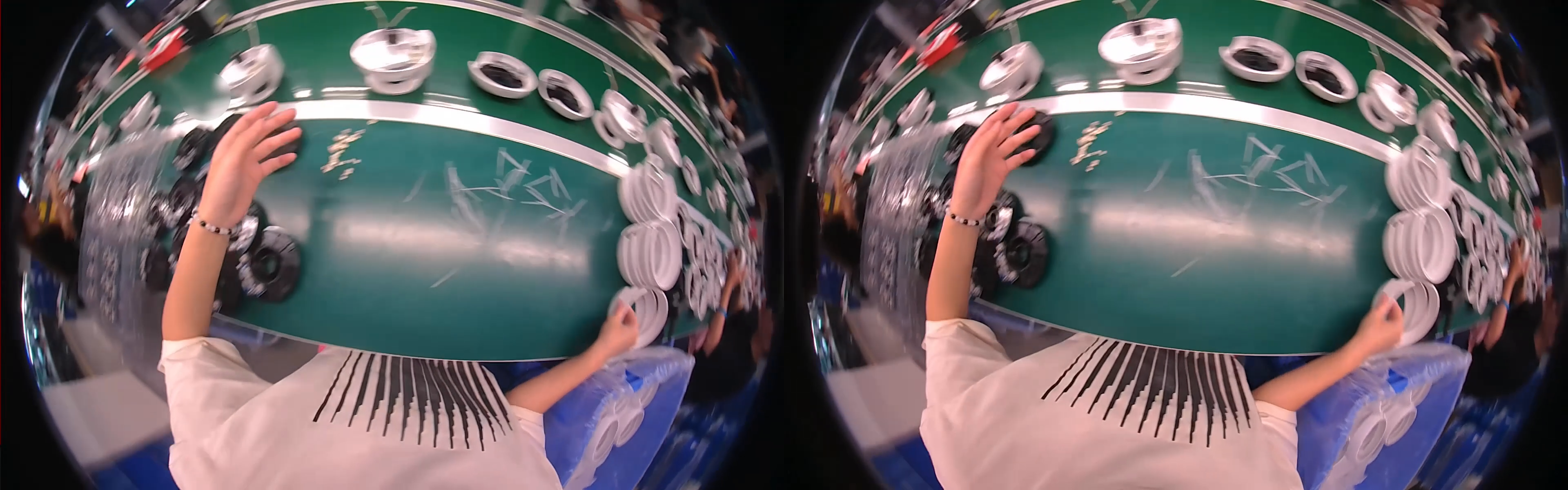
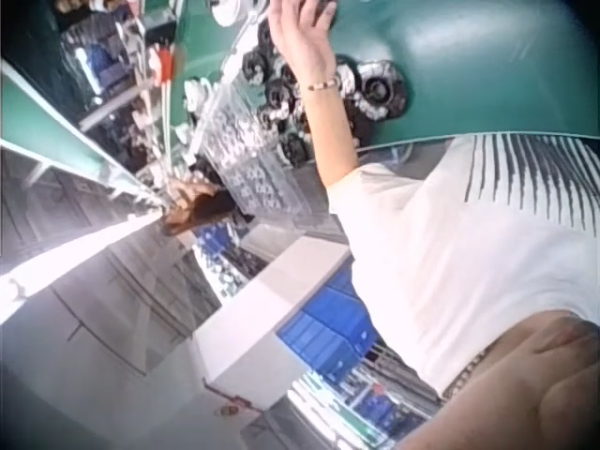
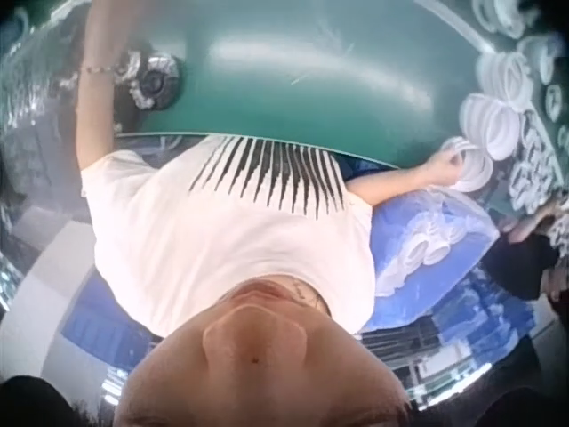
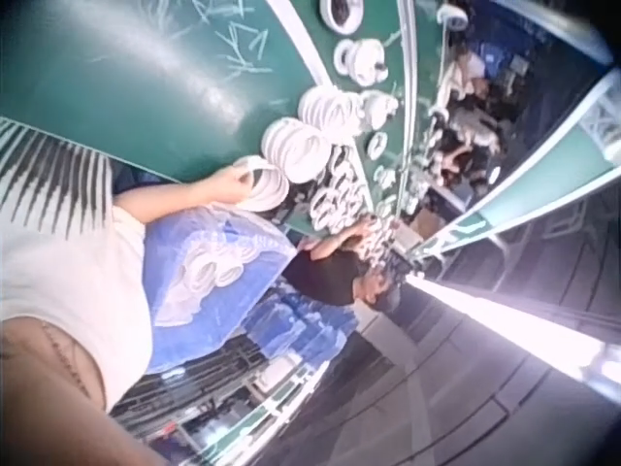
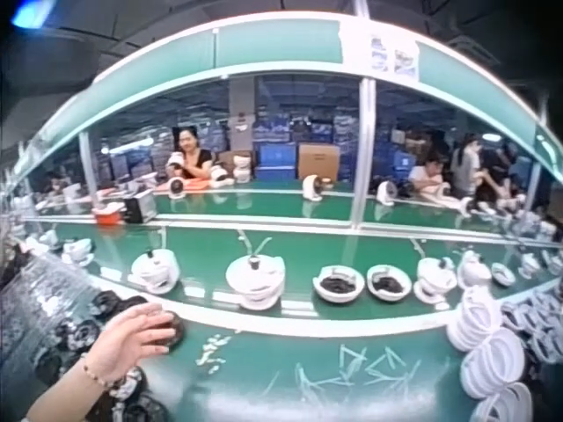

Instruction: Assembling electronic light fixtures on a factory production line.

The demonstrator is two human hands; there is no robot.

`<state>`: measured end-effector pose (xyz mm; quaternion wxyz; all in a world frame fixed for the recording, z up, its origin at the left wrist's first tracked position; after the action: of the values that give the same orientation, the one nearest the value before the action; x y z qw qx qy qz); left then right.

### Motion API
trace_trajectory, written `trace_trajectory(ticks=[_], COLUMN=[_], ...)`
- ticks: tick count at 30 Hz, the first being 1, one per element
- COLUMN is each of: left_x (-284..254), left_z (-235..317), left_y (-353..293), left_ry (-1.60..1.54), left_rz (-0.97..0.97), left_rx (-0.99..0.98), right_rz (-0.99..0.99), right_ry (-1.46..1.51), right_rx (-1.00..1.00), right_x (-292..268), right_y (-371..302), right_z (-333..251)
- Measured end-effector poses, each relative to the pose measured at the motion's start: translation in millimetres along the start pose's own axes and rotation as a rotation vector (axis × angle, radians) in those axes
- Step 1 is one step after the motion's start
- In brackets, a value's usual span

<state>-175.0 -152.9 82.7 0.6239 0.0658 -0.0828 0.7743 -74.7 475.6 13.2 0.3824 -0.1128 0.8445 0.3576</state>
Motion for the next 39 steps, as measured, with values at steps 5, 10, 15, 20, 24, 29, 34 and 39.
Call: trace_trajectory(ticks=[5, 10, 15, 20, 24, 29, 34, 39], left_x=[-105, -74, -21, 19, 52, 60, 68, 65], left_z=[17, 25, -34, -63, -74, -38, -67, -73], left_y=[-92, -148, -137, -118, -113, -86, -70, -67], left_ry=[0.093, 1.323, 1.587, 1.391, 1.169, 1.182, 1.167, 1.019], left_rz=[0.379, 0.267, -0.117, -0.199, -0.164, -0.004, -0.232, -0.271], left_rx=[0.125, 0.504, 0.356, 0.404, 0.362, 0.467, 0.490, 0.286], right_rz=[0.102, 0.279, 0.062, -0.503, -0.668, -0.818, -1.063, -1.163], right_ry=[-0.006, 0.124, 0.489, 0.864, 0.825, 0.679, 0.357, 0.337], right_rx=[-0.013, -0.147, -0.749, -1.038, -1.004, -1.010, -1.058, -1.038], right_x=[-15, -54, -98, -117, -99, -74, -58, -39], right_y=[10, -12, -115, -212, -243, -254, -235, -232], right_z=[-17, -77, -203, -258, -252, -244, -251, -241])
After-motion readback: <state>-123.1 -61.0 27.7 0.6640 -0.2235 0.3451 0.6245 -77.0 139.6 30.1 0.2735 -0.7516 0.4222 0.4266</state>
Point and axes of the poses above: each hand's wrist, its own y-axis towards the middle knuckle, its own x-axis out of the palm, z = x × y, the point moved 9 cm from there along y, towards the middle knuckle, and after that the axes turned 5 degrees about z, right-handed, at the moved point
